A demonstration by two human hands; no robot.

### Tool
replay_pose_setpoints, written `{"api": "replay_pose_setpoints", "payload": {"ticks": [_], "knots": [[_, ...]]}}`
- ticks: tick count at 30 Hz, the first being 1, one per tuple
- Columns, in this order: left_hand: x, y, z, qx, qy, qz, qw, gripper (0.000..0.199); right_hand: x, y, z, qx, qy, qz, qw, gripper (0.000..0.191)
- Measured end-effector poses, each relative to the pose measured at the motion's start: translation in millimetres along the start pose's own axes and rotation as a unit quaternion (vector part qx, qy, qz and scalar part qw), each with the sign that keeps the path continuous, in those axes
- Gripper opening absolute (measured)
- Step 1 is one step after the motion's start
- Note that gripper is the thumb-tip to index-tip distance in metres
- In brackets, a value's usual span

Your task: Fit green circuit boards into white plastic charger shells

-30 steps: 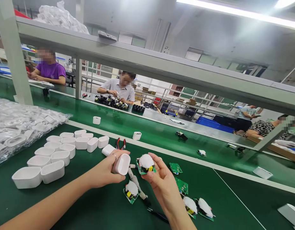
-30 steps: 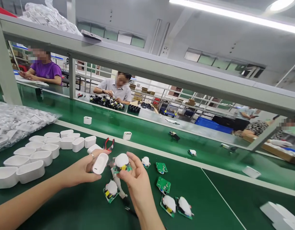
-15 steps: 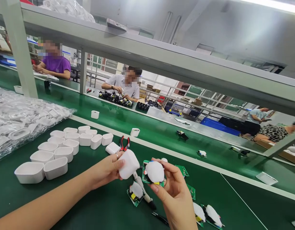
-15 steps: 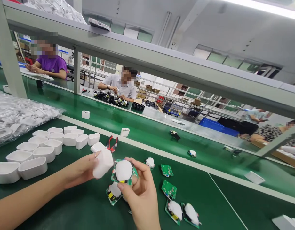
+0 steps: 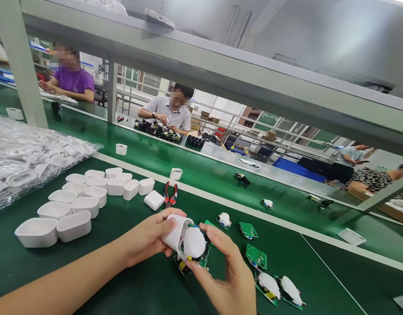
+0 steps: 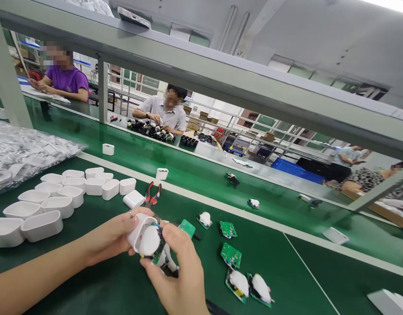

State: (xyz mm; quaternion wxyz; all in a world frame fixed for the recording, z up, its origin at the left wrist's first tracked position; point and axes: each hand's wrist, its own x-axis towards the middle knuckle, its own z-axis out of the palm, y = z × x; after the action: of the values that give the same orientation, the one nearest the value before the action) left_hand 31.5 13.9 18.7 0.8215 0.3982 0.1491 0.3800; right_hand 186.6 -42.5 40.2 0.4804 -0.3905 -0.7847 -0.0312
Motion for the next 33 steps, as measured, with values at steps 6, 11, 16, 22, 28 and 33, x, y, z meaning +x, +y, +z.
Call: {"api": "replay_pose_setpoints", "payload": {"ticks": [6,11,16,22,28,33], "knots": [[-1.4,0.3,0.0,0.006,0.0,-0.003,1.0,0.042,-0.7,0.4,1.0,-0.059,-0.021,-0.053,0.997,0.038],[-1.8,1.2,1.8,0.006,0.009,-0.014,1.0,0.045,-1.6,-0.4,0.7,-0.092,-0.014,-0.064,0.994,0.036],[-2.2,1.5,2.6,-0.007,0.014,-0.02,1.0,0.044,-2.3,1.6,1.9,-0.129,-0.021,-0.107,0.986,0.037],[-1.0,-1.9,1.2,-0.027,0.01,-0.038,0.999,0.044,-0.2,2.2,-1.8,-0.163,-0.061,-0.126,0.977,0.034],[1.0,-4.1,1.2,-0.06,0.028,-0.042,0.997,0.044,2.8,4.3,-1.5,-0.221,-0.118,-0.131,0.959,0.042],[-0.3,-7.9,9.1,-0.074,-0.004,-0.061,0.995,0.032,-3.7,5.7,12.1,-0.071,-0.067,-0.104,0.99,0.049]]}}
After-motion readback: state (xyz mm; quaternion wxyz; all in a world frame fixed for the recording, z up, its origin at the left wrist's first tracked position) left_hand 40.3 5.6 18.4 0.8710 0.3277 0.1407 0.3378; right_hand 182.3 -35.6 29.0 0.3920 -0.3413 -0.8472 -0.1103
